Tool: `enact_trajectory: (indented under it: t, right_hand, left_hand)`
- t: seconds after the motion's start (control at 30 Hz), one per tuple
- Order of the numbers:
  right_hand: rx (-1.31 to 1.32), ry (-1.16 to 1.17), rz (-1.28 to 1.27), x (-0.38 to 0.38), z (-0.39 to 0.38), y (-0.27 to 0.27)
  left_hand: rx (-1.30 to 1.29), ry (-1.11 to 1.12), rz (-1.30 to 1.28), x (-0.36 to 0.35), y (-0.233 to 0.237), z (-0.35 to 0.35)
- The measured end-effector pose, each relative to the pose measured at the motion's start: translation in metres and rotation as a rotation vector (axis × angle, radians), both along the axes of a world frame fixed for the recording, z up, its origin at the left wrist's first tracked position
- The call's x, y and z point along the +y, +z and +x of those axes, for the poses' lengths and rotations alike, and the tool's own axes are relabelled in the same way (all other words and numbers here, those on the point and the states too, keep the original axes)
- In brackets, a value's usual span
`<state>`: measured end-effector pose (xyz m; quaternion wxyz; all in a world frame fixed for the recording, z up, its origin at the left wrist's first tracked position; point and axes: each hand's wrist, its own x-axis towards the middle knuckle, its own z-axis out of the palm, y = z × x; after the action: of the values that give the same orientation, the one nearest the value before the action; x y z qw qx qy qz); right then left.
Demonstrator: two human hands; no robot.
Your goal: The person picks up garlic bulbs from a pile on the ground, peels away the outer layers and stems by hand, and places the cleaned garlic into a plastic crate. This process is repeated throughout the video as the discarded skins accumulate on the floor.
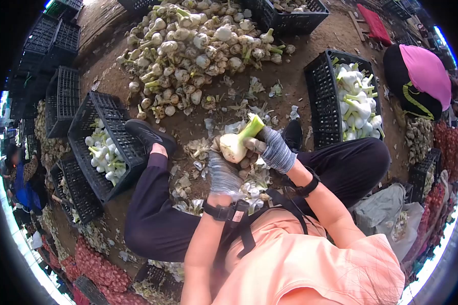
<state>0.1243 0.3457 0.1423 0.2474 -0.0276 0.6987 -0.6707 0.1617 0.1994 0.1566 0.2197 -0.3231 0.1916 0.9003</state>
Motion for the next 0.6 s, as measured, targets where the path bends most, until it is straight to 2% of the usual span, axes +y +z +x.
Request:
enact_trajectory:
  t: [0.13, 0.23, 0.27, 0.3, 0.33, 0.37, 0.43, 0.47, 0.5, 0.57, 0.6]
  right_hand:
    - [0.171, 0.067, 0.064, 0.003, -0.002, -0.002]
    - [0.049, 0.039, -0.009, 0.006, -0.006, 0.004]
    - [-0.154, 0.01, -0.131, 0.007, -0.008, 0.009]
    - [-0.357, -0.019, -0.254, 0.008, -0.01, 0.015]
    - [-0.361, -0.033, -0.277, 0.007, -0.011, 0.023]
    - [-0.358, -0.031, -0.278, 0.006, -0.011, 0.022]
    - [-0.446, -0.123, -0.334, 0.005, -0.009, 0.014]
    - [-0.468, -0.089, -0.421, 0.005, -0.008, 0.007]
    - [-0.468, -0.088, -0.419, 0.01, -0.006, -0.011]
    - [0.115, 0.231, -0.182, 0.022, 0.0, -0.048]
    - [-0.354, -0.017, -0.215, 0.01, 0.001, -0.002]
  left_hand:
    - [-0.012, 0.0, 0.051, 0.0, 0.001, 0.002]
    - [0.052, -0.063, 0.036, -0.004, -0.01, 0.003]
    - [0.053, -0.063, 0.037, -0.002, -0.017, 0.004]
    - [0.232, 0.032, -0.234, 0.002, -0.022, 0.003]
    - [0.411, 0.13, -0.506, 0.006, -0.026, 0.003]
    - [0.413, 0.132, -0.507, 0.006, -0.029, 0.005]
    - [0.835, 0.085, -1.085, 0.01, -0.015, 0.008]
    - [0.659, 0.152, -0.679, 0.011, -0.008, 0.012]
    - [0.659, 0.155, -0.678, 0.009, -0.011, 0.011]
    - [0.718, 0.08, -0.826, 0.003, -0.021, 0.012]
    - [0.698, 0.192, -0.905, 0.009, -0.008, 0.005]
